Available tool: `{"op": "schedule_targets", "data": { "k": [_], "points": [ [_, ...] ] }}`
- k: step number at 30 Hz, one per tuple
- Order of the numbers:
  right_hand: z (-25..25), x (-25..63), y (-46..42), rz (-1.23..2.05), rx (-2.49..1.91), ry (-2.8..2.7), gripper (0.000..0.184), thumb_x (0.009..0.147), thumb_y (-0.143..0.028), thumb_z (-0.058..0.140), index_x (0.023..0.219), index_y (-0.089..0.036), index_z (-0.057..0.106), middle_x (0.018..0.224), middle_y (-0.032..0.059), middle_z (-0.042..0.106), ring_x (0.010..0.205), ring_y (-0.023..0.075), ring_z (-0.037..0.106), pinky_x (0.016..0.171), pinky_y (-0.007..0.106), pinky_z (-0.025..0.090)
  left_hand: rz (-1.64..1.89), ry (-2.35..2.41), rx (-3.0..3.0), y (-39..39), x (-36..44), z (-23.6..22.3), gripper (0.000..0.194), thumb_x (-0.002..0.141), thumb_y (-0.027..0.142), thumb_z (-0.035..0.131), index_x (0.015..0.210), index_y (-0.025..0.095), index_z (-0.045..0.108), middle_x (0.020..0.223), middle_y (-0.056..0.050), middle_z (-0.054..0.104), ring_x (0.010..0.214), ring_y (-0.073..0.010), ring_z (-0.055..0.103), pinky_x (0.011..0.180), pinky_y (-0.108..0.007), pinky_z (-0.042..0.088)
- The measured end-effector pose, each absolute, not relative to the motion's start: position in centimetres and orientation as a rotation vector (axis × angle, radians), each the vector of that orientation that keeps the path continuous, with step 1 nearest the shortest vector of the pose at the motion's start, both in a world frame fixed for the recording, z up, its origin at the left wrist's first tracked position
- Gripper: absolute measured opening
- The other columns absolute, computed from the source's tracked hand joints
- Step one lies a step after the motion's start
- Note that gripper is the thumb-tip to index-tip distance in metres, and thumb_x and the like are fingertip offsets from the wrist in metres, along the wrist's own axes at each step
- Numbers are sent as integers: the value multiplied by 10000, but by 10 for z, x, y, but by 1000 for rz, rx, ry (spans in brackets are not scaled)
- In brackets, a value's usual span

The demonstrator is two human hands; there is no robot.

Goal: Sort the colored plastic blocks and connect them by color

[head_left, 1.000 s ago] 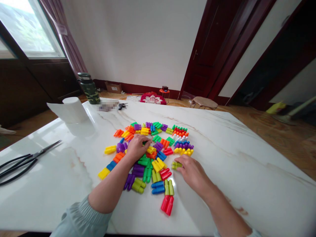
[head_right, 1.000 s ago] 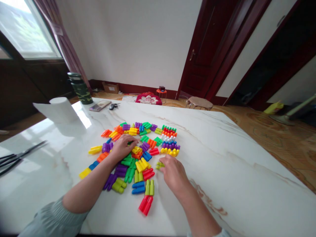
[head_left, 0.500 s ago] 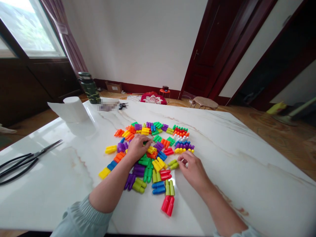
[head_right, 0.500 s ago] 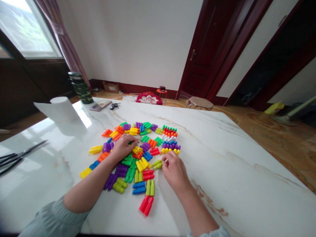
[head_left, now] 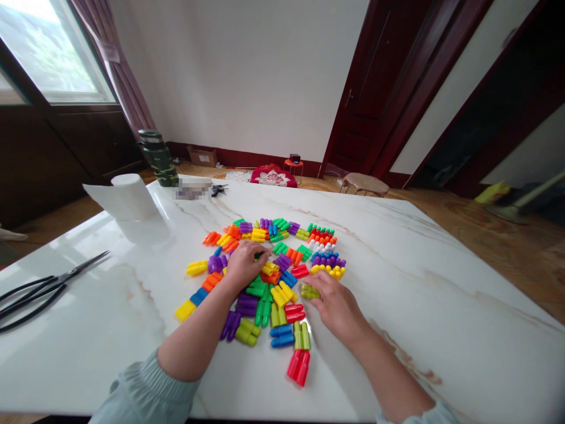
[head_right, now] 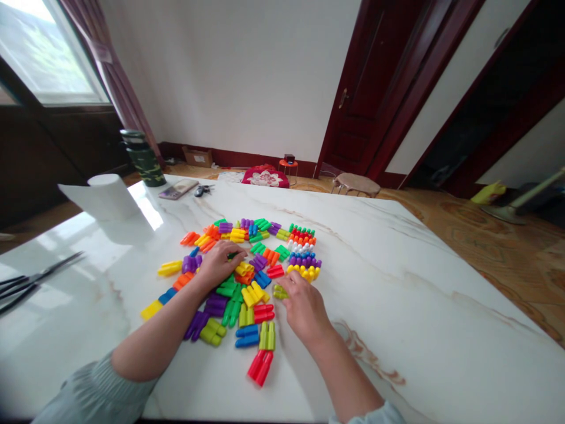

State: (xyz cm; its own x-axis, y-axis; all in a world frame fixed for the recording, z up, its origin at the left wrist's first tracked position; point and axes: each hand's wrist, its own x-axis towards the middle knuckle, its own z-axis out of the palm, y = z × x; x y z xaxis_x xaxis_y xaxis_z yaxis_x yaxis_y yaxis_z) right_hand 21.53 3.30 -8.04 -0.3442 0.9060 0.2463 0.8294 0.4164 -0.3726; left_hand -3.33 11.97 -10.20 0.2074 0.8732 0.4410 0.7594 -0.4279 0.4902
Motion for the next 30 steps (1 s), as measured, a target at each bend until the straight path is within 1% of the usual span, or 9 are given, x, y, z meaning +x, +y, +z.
{"op": "schedule_targets", "data": {
  "k": [1, 5, 7, 9, 12, 14, 19, 27, 30],
  "points": [
    [-78, 216, 32, 245, -1489, -2256, 448, 707, -15, 595, 1069, -267, 674, 1037, 31, 660, 935, 191, 647, 803, 295, 526, 1022, 1579, 2303, 120, -33, -102, 180, 852, 271, 572, 822, 217, 742, 879, -36, 737, 879, -219, 625, 833, -351, 465],
    [-72, 225, 30, 165, -1521, -2112, 218, 753, -80, 569, 864, -239, 669, 897, 19, 662, 749, 165, 629, 681, 278, 510, 1028, 1569, 2303, 120, -33, -102, 183, 851, 270, 567, 822, 224, 743, 872, -32, 735, 884, -217, 627, 830, -349, 466],
    [-72, 232, 31, 137, -1497, -2006, 163, 755, -98, 559, 821, -223, 640, 833, 17, 657, 668, 148, 602, 642, 271, 502, 1032, 1564, 2308, 120, -32, -101, 187, 852, 266, 561, 821, 226, 741, 872, -32, 736, 879, -214, 630, 830, -348, 466],
    [-75, 236, 34, 155, -1479, -1880, 144, 755, -121, 562, 848, -211, 624, 811, 19, 654, 632, 138, 592, 630, 268, 510, 1033, 1567, 2312, 119, -32, -100, 190, 851, 268, 557, 819, 226, 740, 873, -33, 738, 872, -213, 632, 827, -348, 468],
    [-83, 237, 39, 208, -1461, -1747, 270, 781, -147, 548, 1039, -197, 613, 901, 38, 665, 653, 134, 611, 654, 273, 536, 1029, 1578, 2309, 118, -32, -99, 189, 847, 270, 559, 821, 225, 740, 876, -33, 738, 872, -215, 629, 821, -348, 469],
    [-88, 236, 41, 209, -1432, -1764, 316, 803, -142, 521, 1105, -191, 601, 963, 58, 663, 688, 136, 624, 678, 276, 544, 1023, 1574, 2307, 118, -32, -98, 187, 847, 262, 559, 821, 223, 740, 876, -33, 738, 873, -216, 629, 825, -350, 468],
    [-96, 231, 42, 86, -1417, -1892, 242, 831, -126, 488, 1027, -179, 620, 944, 84, 663, 761, 169, 639, 703, 291, 539, 1026, 1568, 2312, 118, -32, -99, 186, 852, 260, 561, 826, 223, 742, 877, -33, 741, 878, -219, 635, 831, -354, 466],
    [-100, 227, 46, 14, -1410, -1961, 244, 864, -122, 482, 1055, -167, 625, 969, 102, 679, 796, 190, 645, 742, 317, 535, 1030, 1562, 2309, 118, -32, -99, 188, 850, 256, 558, 831, 225, 742, 886, -33, 745, 883, -217, 640, 834, -349, 468],
    [-96, 225, 44, -12, -1396, -1963, 241, 877, -132, 481, 1063, -154, 632, 988, 114, 677, 849, 204, 656, 768, 321, 532, 1033, 1560, 2305, 118, -33, -100, 187, 853, 258, 560, 828, 226, 742, 879, -31, 743, 881, -218, 635, 834, -351, 467]
  ]
}}
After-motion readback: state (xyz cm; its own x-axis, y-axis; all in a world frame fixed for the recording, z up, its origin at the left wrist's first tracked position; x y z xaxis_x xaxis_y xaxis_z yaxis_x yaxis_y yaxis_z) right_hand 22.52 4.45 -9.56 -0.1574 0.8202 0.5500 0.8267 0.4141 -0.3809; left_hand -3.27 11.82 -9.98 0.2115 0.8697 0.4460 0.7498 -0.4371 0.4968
